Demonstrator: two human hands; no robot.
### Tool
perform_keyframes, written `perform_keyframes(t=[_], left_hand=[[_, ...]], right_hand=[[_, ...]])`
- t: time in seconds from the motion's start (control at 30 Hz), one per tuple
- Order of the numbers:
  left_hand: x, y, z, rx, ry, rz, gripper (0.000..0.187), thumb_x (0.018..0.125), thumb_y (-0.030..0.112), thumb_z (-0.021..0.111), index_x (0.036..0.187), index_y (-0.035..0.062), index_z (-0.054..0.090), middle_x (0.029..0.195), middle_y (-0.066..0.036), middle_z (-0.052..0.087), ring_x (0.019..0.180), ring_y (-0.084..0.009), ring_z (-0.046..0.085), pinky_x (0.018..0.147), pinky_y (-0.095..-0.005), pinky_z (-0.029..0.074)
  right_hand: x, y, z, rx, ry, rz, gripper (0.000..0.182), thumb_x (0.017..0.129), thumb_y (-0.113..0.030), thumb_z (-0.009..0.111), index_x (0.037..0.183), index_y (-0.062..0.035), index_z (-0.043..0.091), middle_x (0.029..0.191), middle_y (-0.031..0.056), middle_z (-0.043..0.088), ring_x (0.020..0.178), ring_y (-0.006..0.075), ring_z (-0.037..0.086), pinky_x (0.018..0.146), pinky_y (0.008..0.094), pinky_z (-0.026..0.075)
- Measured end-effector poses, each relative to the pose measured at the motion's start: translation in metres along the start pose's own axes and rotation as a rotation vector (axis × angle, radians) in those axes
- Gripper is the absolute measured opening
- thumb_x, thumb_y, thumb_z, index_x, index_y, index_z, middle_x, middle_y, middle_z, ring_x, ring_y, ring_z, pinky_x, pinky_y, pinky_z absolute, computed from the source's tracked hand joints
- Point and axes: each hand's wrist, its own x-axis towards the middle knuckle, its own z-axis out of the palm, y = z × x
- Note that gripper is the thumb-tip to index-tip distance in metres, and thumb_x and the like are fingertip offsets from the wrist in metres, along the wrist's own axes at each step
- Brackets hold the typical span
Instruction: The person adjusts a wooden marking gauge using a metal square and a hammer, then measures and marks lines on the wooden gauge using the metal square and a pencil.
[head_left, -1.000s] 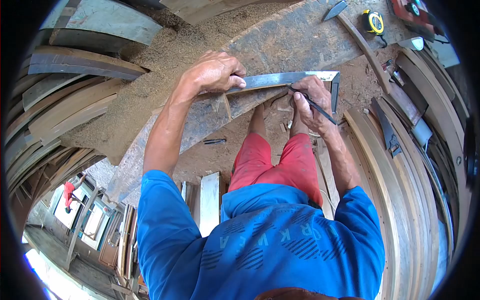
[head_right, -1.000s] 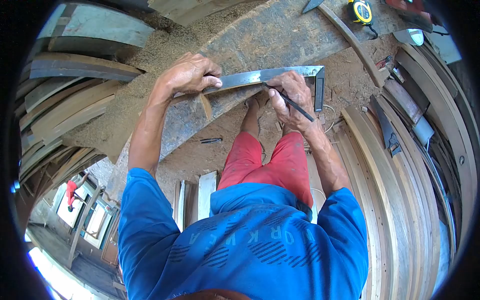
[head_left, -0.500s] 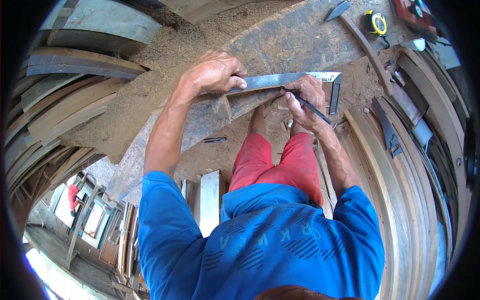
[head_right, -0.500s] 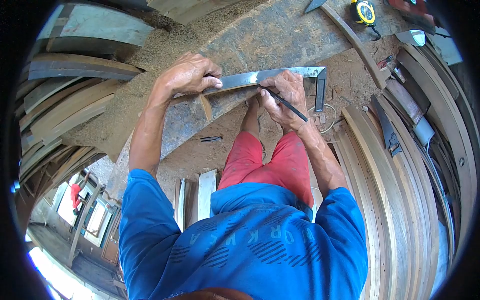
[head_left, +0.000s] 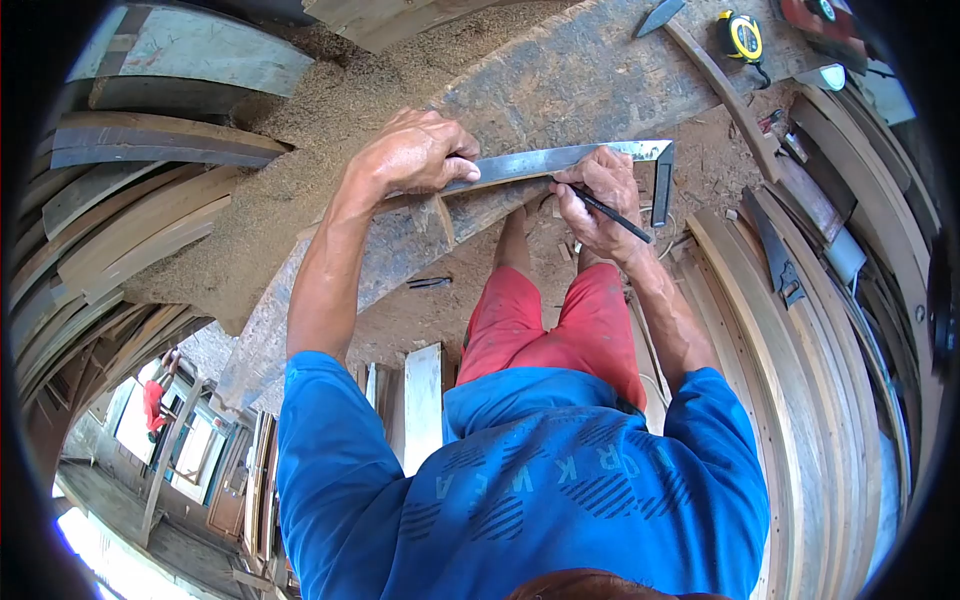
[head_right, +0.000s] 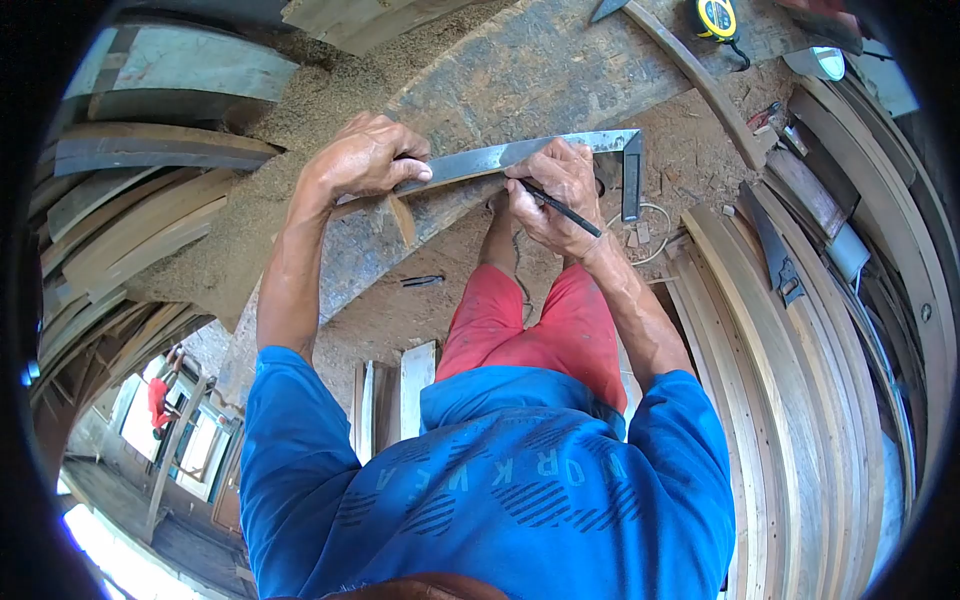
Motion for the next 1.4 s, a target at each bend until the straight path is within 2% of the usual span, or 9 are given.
perform_keyframes(t=[0.47, 0.87, 0.97, 1.07, 1.1, 1.17, 1.23, 1.33, 1.4], left_hand=[[0.001, 0.004, -0.006, 0.012, -0.051, -0.035, 0.031, 0.085, 0.037, 0.074, 0.1, 0.01, 0.077, 0.091, -0.015, 0.074, 0.09, -0.0385, 0.069, 0.08, -0.0493, 0.052], [0.0, 0.003, -0.005, 0.025, -0.016, -0.008, 0.034, 0.084, 0.04, 0.075, 0.101, 0.0105, 0.078, 0.09, -0.015, 0.074, 0.089, -0.0374, 0.07, 0.079, -0.0484, 0.053], [-0.001, 0.002, -0.004, 0.001, -0.001, -0.011, 0.034, 0.084, 0.041, 0.075, 0.101, 0.0115, 0.078, 0.089, -0.015, 0.074, 0.087, -0.0374, 0.071, 0.079, -0.0484, 0.053], [-0.001, 0.004, -0.004, 0.02, -0.008, -0.029, 0.032, 0.085, 0.04, 0.075, 0.099, 0.0114, 0.077, 0.088, -0.014, 0.074, 0.09, -0.0368, 0.071, 0.08, -0.0482, 0.053], [-0.002, 0.003, -0.004, 0.022, -0.019, -0.034, 0.031, 0.085, 0.04, 0.074, 0.099, 0.0117, 0.077, 0.089, -0.014, 0.074, 0.091, -0.0365, 0.07, 0.08, -0.0481, 0.053], [-0.001, 0.003, -0.005, 0.031, -0.033, -0.035, 0.03, 0.086, 0.039, 0.073, 0.1, 0.0124, 0.077, 0.09, -0.014, 0.074, 0.093, -0.0361, 0.07, 0.082, -0.0478, 0.053], [-0.001, -0.001, -0.001, 0.02, -0.026, -0.01, 0.03, 0.087, 0.039, 0.073, 0.101, 0.013, 0.076, 0.093, -0.015, 0.074, 0.095, -0.0361, 0.07, 0.083, -0.0479, 0.052], [0.0, 0.0, -0.004, 0.018, -0.051, -0.015, 0.031, 0.087, 0.039, 0.072, 0.103, 0.0135, 0.076, 0.096, -0.015, 0.074, 0.097, -0.0366, 0.07, 0.084, -0.0481, 0.052], [0.0, 0.001, -0.005, 0.012, -0.068, -0.037, 0.034, 0.086, 0.04, 0.073, 0.105, 0.0126, 0.075, 0.098, -0.015, 0.074, 0.098, -0.0367, 0.07, 0.085, -0.0483, 0.052]], right_hand=[[-0.001, 0.002, 0.001, 0.003, -0.007, 0.008, 0.015, 0.076, -0.012, 0.074, 0.09, -0.0082, 0.072, 0.076, 0.0034, 0.064, 0.077, 0.0223, 0.059, 0.079, 0.0392, 0.038], [-0.001, 0.002, -0.001, -0.026, -0.04, 0.021, 0.014, 0.076, -0.012, 0.072, 0.089, -0.0081, 0.07, 0.079, 0.0043, 0.066, 0.077, 0.0232, 0.058, 0.078, 0.0393, 0.038], [0.0, 0.0, -0.005, 0.049, -0.07, 0.084, 0.015, 0.081, -0.009, 0.068, 0.096, -0.0063, 0.072, 0.086, 0.0068, 0.07, 0.083, 0.0253, 0.061, 0.081, 0.0399, 0.043], [-0.002, -0.001, -0.02, 0.125, 0.243, 0.163, 0.019, 0.089, -0.008, 0.063, 0.105, -0.005, 0.072, 0.097, 0.0098, 0.072, 0.091, 0.0273, 0.064, 0.087, 0.0404, 0.048], [-0.006, 0.0, -0.034, -0.095, 0.336, 0.198, 0.022, 0.095, -0.008, 0.058, 0.112, -0.0049, 0.071, 0.105, 0.0115, 0.071, 0.097, 0.0282, 0.065, 0.091, 0.0415, 0.05], [-0.019, 0.009, -0.055, -0.34, 0.528, 0.386, 0.025, 0.101, -0.018, 0.058, 0.117, -0.0039, 0.069, 0.106, 0.0127, 0.071, 0.1, 0.0289, 0.063, 0.09, 0.0414, 0.05], [-0.053, 0.042, -0.064, -0.514, 0.436, 0.656, 0.029, 0.104, -0.024, 0.056, 0.12, -0.0015, 0.066, 0.103, 0.014, 0.071, 0.097, 0.0277, 0.065, 0.088, 0.0417, 0.051], [-0.071, 0.061, -0.049, -0.185, 0.357, 0.579, 0.033, 0.107, -0.027, 0.052, 0.118, 0.0006, 0.065, 0.088, 0.0094, 0.069, 0.086, 0.0183, 0.066, 0.076, 0.0355, 0.052], [-0.071, 0.06, -0.044, -0.035, 0.314, 0.707, 0.031, 0.105, -0.029, 0.055, 0.11, 0.0, 0.066, 0.081, 0.0077, 0.067, 0.076, 0.0168, 0.066, 0.069, 0.0343, 0.05]])
